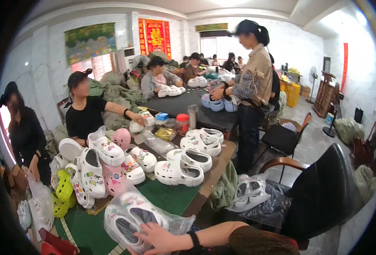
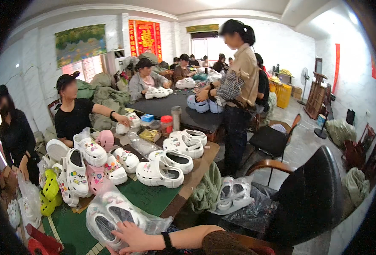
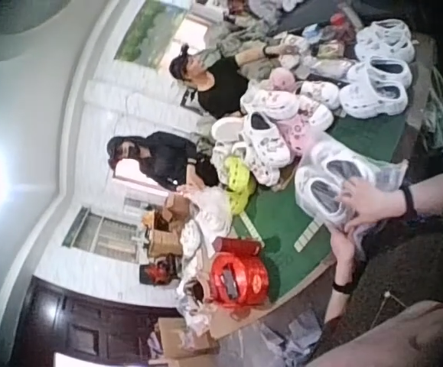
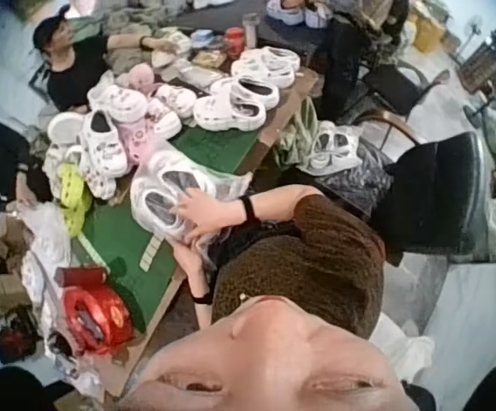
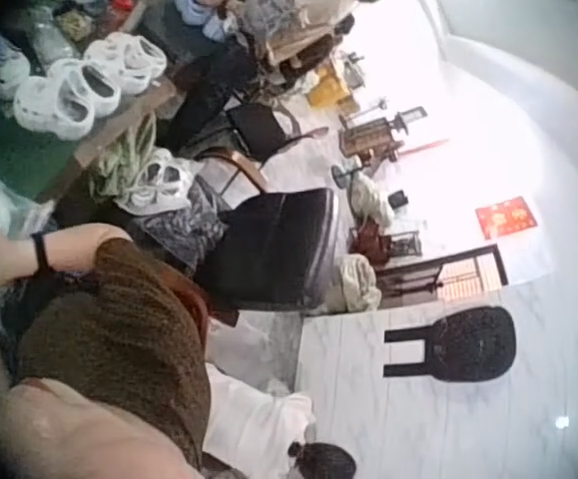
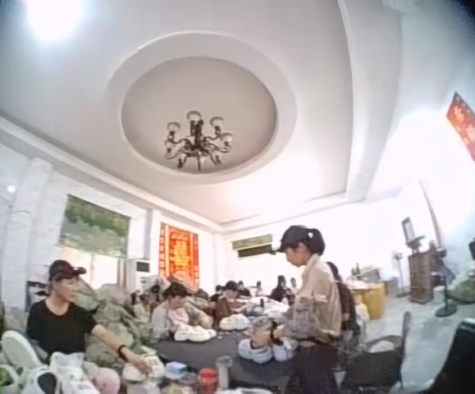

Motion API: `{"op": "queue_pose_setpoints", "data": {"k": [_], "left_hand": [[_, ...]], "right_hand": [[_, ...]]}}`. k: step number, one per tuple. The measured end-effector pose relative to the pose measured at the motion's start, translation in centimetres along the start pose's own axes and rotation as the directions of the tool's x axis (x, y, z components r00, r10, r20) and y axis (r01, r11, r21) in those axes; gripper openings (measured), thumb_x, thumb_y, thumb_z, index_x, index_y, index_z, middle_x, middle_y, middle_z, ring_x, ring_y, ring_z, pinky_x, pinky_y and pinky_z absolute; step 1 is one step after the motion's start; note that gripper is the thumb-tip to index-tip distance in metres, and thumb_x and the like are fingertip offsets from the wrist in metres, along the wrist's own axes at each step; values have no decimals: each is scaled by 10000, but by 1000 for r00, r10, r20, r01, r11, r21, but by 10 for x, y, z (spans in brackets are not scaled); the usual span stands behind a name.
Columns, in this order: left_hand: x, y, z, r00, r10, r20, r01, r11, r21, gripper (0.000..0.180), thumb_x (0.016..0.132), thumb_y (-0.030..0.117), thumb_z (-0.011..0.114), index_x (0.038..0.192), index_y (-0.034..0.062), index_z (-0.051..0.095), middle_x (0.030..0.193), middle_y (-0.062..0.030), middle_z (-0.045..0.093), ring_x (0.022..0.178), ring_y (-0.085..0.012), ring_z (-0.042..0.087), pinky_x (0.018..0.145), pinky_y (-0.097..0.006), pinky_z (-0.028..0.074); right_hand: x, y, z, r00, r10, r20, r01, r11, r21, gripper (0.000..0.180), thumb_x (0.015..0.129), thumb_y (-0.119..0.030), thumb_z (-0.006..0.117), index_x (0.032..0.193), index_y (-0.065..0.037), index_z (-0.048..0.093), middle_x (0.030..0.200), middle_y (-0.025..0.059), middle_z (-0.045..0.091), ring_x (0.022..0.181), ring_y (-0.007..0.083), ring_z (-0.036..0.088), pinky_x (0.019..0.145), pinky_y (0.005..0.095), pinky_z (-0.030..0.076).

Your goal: Placing pairs of foam clogs into plastic bags on a processing table.

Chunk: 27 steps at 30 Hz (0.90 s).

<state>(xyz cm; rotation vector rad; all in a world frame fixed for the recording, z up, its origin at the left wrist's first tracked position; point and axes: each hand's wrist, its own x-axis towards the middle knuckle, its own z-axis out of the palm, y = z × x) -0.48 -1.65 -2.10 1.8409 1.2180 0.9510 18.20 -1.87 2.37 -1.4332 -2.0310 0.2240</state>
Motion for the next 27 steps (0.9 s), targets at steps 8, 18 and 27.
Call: {"op": "queue_pose_setpoints", "data": {"k": [8,18,27], "left_hand": [[13,-54,-10,961,25,274,39,973,-227,921,822,-65,704,1528,-1,115,1368,-158,508,1101,-203,585,888,-333,528],[0,-23,-38,956,-71,283,164,933,-321,814,889,-28,651,1541,13,165,1094,-87,605,949,-151,583,829,-285,488],[-2,-42,-55,948,-282,148,313,908,-277,413,944,32,598,1339,-28,493,1153,-101,629,952,-176,615,800,-302,526]], "right_hand": [[14,6,25,996,-19,-89,9,993,-116,820,626,-398,830,1285,-61,478,1299,254,420,1079,396,451,872,450,394],[6,12,35,990,-89,-109,73,987,-144,790,546,-340,872,1176,-39,504,1362,271,388,1127,400,446,912,453,387],[-48,28,-36,956,-242,-168,260,961,95,597,586,-345,850,1035,-97,545,1261,204,444,1130,399,458,917,491,393]]}}
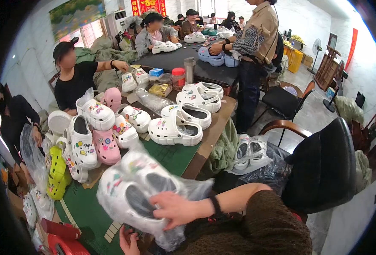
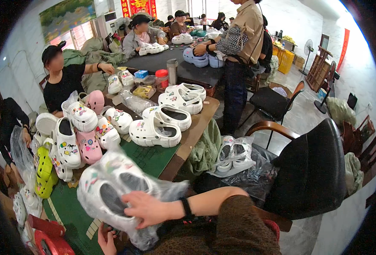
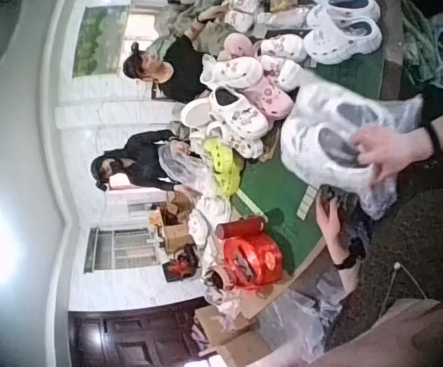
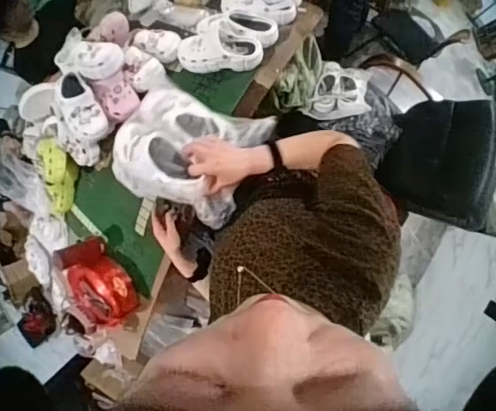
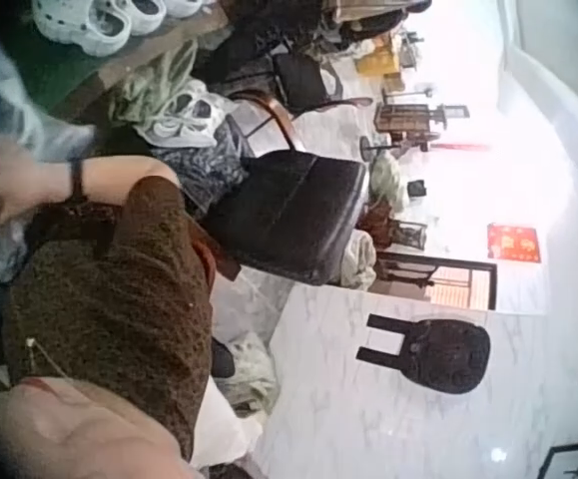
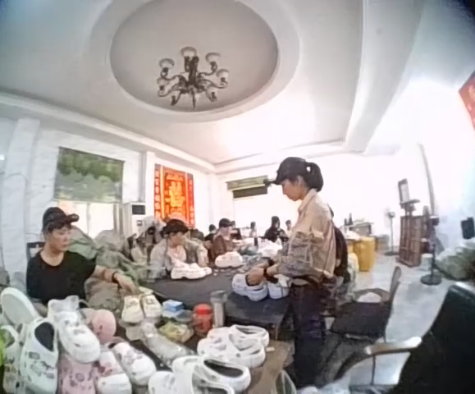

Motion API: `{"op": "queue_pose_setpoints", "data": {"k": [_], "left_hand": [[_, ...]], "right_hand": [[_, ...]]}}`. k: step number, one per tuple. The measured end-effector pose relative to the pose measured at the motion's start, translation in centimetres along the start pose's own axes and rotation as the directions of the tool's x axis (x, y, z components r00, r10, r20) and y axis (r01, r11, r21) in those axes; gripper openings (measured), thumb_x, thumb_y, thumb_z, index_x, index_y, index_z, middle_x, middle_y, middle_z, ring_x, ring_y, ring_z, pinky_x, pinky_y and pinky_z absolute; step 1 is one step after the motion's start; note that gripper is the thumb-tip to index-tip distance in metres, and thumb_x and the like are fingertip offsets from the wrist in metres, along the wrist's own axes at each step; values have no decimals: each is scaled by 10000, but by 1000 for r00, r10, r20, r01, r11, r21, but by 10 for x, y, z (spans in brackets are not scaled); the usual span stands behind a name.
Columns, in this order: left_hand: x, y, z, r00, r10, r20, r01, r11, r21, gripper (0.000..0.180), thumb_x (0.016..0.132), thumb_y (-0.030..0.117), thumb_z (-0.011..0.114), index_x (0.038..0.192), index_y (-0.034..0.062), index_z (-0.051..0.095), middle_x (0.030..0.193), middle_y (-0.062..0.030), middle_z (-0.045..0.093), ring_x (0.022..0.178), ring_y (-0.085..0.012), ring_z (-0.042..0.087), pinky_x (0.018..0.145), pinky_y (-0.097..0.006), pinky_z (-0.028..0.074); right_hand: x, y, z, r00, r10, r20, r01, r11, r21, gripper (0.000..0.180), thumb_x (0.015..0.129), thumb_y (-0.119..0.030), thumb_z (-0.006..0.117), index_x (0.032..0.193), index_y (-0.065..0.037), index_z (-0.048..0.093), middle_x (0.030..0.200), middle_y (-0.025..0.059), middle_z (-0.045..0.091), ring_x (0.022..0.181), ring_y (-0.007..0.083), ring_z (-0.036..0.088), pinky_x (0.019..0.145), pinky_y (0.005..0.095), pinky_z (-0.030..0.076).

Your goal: Placing pairs of foam clogs into plastic bags on a processing table.

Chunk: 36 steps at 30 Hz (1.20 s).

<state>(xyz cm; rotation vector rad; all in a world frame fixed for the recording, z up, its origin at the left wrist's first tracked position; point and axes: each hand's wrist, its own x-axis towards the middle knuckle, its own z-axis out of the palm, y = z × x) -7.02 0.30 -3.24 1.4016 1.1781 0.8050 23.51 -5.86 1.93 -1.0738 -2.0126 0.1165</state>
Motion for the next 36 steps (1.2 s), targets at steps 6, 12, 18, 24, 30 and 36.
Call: {"op": "queue_pose_setpoints", "data": {"k": [6,12,18,24,30,36], "left_hand": [[12,-21,0,988,82,-132,-58,982,177,614,838,70,679,1398,-5,437,1054,-157,630,849,-204,646,704,-307,522],[0,-21,0,981,163,-106,-145,976,161,548,892,83,687,1382,-23,465,1163,-120,624,989,-195,619,856,-327,525],[2,-14,5,983,121,-140,-109,990,87,458,836,5,654,1284,13,560,1011,-94,614,800,-110,583,673,-246,506],[-5,-15,6,956,194,-219,-176,979,100,376,799,-10,695,1168,29,631,958,-76,624,789,-113,609,659,-243,529],[4,1,16,966,211,-150,-197,975,106,387,814,67,733,1185,32,629,962,-81,638,815,-139,638,673,-269,533],[-8,0,7,965,202,-165,-193,979,70,401,827,99,736,1208,35,626,984,-92,649,830,-151,648,696,-265,532]], "right_hand": [[-48,-33,-152,939,311,-145,-343,830,-440,555,624,-487,852,913,-99,581,1219,196,452,1122,368,463,900,490,408],[-127,-19,-236,603,644,-471,-751,260,-607,733,544,-523,890,930,37,617,1134,218,493,1072,377,503,938,464,431],[-320,31,-234,191,718,-670,-846,-226,-483,813,558,-500,866,1086,76,641,1217,268,526,1149,415,489,1014,454,402],[-418,65,-206,-383,885,-264,-580,-453,-677,990,575,-552,857,1304,44,551,1380,276,485,1322,393,453,1058,474,419],[-417,86,-262,-584,809,-72,-375,-347,-860,901,538,-788,745,1157,-133,720,1228,114,674,1205,334,583,1025,494,406],[-268,102,-228,-195,981,-23,-98,-42,-994,833,551,-740,766,1098,-113,732,1113,116,705,1077,328,639,923,455,471]]}}
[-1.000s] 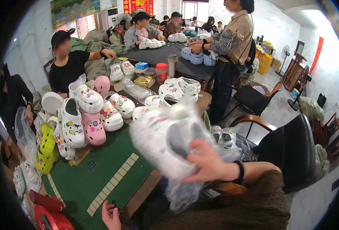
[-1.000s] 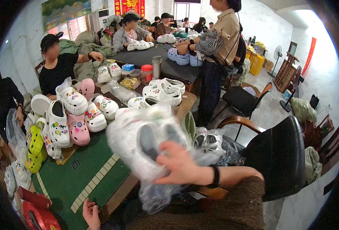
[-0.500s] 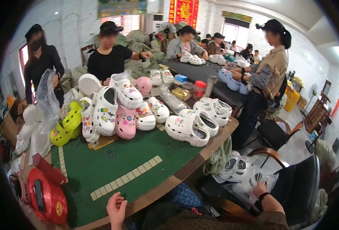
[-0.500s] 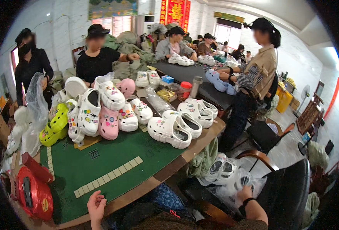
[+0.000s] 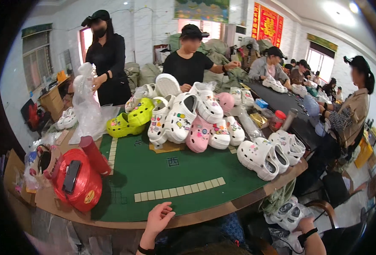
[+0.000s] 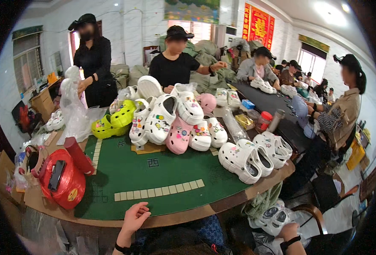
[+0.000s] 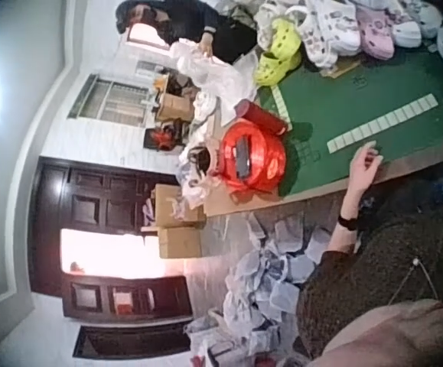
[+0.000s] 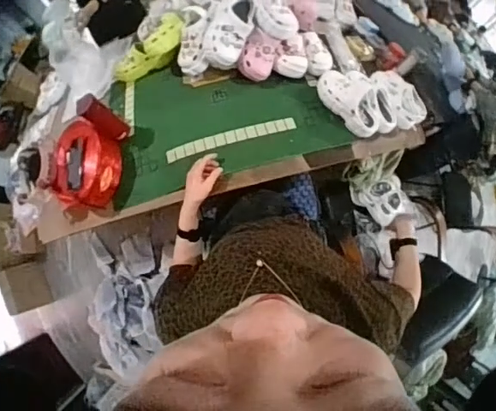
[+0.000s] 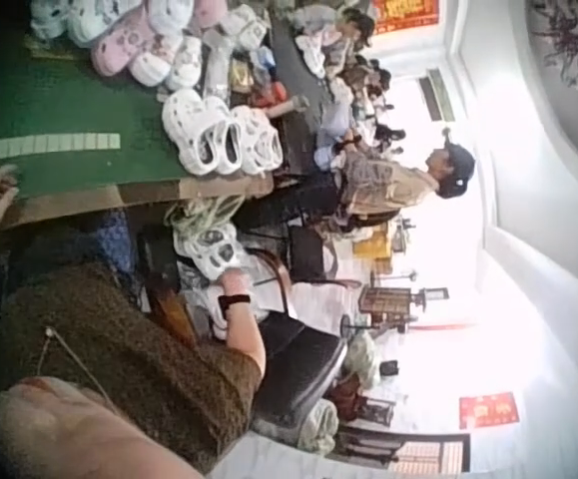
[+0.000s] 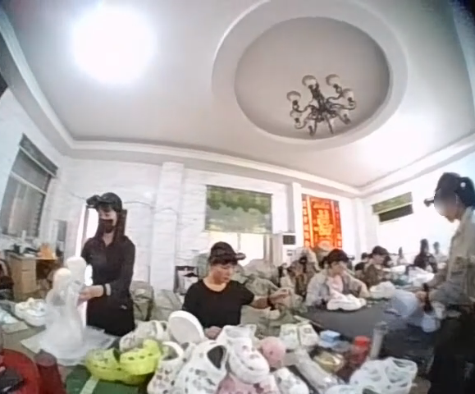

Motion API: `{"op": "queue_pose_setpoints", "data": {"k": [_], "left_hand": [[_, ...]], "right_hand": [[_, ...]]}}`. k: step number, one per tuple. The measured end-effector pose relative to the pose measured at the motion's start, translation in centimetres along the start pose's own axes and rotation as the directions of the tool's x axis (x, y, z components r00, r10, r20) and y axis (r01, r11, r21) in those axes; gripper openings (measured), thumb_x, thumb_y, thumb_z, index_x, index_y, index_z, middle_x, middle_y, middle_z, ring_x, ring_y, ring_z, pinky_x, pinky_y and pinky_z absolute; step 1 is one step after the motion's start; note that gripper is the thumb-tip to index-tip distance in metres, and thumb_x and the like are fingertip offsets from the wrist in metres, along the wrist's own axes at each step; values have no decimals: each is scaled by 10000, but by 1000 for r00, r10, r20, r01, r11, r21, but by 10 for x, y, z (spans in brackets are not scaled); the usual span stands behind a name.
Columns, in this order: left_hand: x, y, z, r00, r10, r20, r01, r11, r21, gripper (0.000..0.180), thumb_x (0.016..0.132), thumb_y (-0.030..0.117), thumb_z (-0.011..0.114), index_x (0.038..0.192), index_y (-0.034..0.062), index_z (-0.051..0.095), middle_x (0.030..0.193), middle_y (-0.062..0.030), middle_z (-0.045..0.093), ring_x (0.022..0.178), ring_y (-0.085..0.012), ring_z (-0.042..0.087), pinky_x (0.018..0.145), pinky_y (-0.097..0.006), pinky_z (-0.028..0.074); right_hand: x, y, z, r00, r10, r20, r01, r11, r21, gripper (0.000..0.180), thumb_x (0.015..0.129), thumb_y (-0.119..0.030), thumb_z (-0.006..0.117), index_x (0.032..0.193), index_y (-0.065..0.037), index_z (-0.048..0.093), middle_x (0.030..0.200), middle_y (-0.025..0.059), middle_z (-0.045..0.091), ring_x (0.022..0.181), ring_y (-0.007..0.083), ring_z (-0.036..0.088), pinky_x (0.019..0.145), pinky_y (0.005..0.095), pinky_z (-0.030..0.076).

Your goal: Placing pairs of foam clogs into plastic bags on a processing table.

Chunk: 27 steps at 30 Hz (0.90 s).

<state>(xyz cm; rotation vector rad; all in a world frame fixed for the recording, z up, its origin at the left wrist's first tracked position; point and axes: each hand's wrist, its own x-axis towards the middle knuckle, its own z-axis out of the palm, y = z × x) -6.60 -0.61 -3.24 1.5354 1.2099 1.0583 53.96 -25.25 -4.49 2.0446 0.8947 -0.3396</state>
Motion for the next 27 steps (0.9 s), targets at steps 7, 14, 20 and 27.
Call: {"op": "queue_pose_setpoints", "data": {"k": [7,14,20,27], "left_hand": [[8,5,7,998,-20,52,17,999,48,392,828,87,731,1200,30,622,986,-88,651,845,-150,652,708,-269,538],[4,-7,4,1000,0,24,0,1000,29,385,806,28,714,1182,33,630,989,-94,636,827,-143,641,705,-259,542],[7,3,10,1000,3,-14,-2,994,105,354,804,19,713,1150,36,641,951,-79,628,779,-129,627,651,-253,528],[2,5,8,999,-11,-38,15,992,126,338,806,25,715,1136,44,645,945,-75,627,767,-124,626,641,-249,523]], "right_hand": [[-141,-95,-227,358,-249,-900,856,472,210,386,764,-419,752,966,-94,700,908,131,684,866,337,652,748,437,509],[-42,-91,-308,373,77,-924,662,676,324,321,780,-329,739,977,-77,709,940,136,690,913,332,650,782,436,518],[87,-71,-301,589,87,-803,484,758,437,551,715,-466,756,1034,-23,684,955,234,683,934,370,655,787,476,514],[94,-95,-299,541,75,-837,657,583,478,448,698,-462,771,776,-32,675,758,180,653,736,369,640,657,461,491]]}}
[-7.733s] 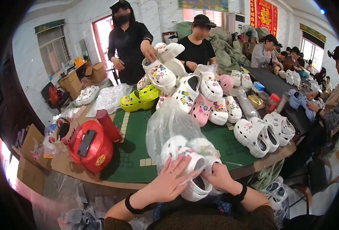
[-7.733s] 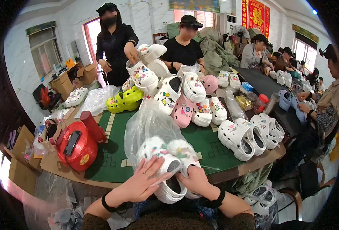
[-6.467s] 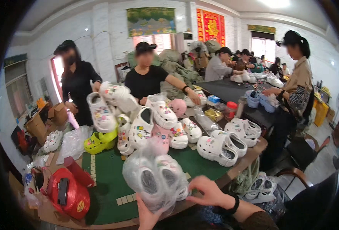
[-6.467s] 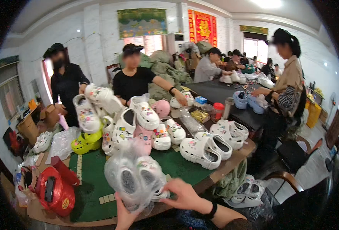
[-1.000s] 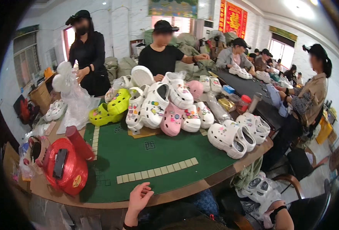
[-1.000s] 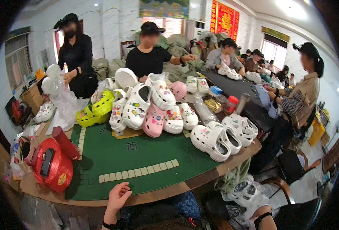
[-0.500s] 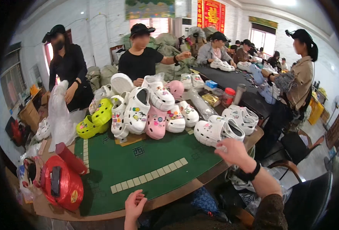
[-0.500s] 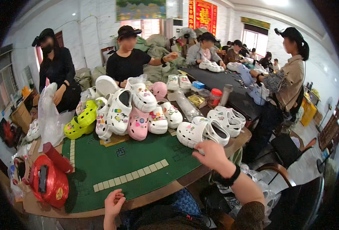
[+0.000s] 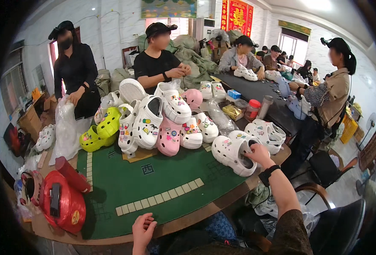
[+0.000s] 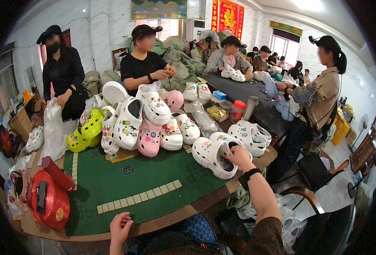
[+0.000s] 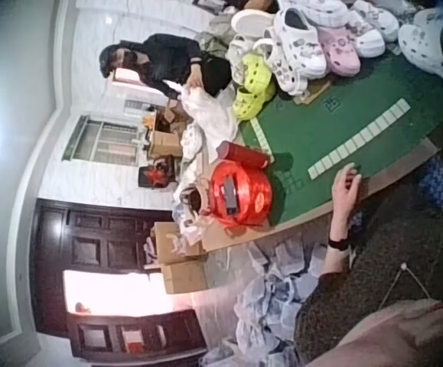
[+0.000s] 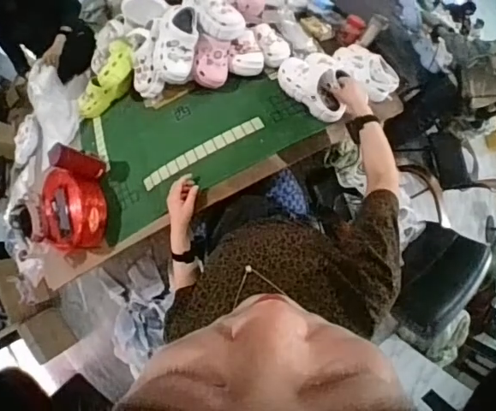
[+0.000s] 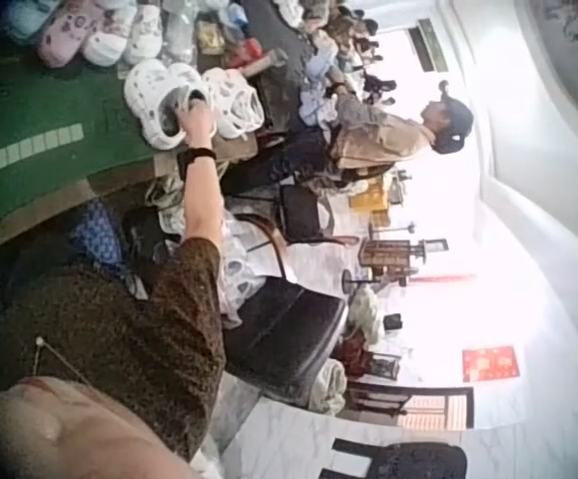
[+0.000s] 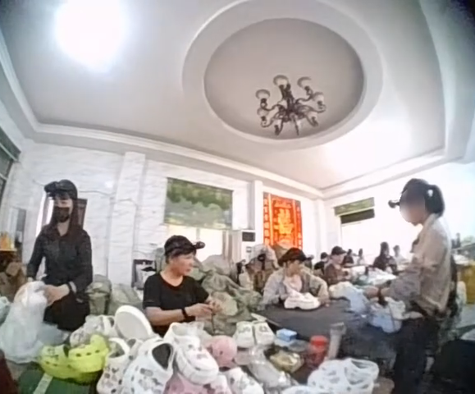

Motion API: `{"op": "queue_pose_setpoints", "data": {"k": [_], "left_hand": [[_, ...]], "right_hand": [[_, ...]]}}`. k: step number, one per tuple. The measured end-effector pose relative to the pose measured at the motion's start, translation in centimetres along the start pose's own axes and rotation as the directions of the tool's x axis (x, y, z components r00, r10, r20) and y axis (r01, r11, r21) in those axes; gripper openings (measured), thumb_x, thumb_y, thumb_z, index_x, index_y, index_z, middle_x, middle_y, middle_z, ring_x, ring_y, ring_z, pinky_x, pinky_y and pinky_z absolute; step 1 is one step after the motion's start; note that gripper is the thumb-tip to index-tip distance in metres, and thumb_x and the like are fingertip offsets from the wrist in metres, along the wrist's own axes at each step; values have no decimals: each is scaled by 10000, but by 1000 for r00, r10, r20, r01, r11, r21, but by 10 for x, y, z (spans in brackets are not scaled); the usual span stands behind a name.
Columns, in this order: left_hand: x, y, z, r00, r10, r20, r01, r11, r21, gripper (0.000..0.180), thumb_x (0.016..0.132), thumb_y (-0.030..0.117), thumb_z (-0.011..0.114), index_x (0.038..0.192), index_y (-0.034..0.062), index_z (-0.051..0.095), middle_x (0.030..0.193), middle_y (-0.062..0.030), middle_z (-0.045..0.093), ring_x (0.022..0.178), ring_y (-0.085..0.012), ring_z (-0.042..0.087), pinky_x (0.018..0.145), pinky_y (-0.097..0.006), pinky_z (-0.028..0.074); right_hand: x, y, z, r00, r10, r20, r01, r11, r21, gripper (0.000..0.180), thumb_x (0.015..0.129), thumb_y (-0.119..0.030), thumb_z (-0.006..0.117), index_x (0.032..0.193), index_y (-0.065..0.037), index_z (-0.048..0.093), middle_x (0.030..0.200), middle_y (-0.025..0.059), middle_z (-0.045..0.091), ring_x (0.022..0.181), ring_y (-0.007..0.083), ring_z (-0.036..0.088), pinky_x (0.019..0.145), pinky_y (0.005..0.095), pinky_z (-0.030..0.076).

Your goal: Placing pairs of foam clogs into plastic bags on a processing table.

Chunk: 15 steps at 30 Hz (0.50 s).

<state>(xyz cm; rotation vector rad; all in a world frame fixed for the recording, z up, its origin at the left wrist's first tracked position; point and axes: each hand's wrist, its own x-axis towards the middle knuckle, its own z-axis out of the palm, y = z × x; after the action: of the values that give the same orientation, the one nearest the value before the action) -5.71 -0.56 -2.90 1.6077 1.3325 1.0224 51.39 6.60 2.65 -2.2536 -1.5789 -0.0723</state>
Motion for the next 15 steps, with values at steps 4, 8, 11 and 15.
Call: {"op": "queue_pose_setpoints", "data": {"k": [4,8,11,15], "left_hand": [[2,6,3,999,-3,33,3,1000,1,334,813,33,708,1140,28,642,958,-82,631,786,-134,627,653,-261,527],[2,37,-3,992,-13,127,1,996,93,348,820,55,720,1156,12,641,984,-93,631,822,-149,626,681,-273,529],[7,83,10,961,237,144,-242,970,24,361,819,73,746,1162,26,643,1071,-102,613,861,-165,629,713,-272,529],[29,98,30,868,461,183,-496,823,277,727,762,254,830,1372,50,492,1344,-194,482,1159,-301,556,905,-391,505]], "right_hand": [[-42,-63,-13,993,-100,-59,112,958,263,355,730,-333,757,690,-12,611,669,174,595,657,363,600,603,458,461],[-86,-141,-7,974,-197,-110,223,909,352,336,741,-311,757,733,-17,596,687,166,579,649,364,593,591,455,456],[-111,-201,-1,953,-283,-105,302,879,370,301,774,-294,733,764,-25,600,768,186,594,707,393,604,621,480,477],[-117,-244,37,921,-351,-168,389,818,423,319,795,-308,725,764,-29,572,773,180,583,711,385,618,619,476,490]]}}
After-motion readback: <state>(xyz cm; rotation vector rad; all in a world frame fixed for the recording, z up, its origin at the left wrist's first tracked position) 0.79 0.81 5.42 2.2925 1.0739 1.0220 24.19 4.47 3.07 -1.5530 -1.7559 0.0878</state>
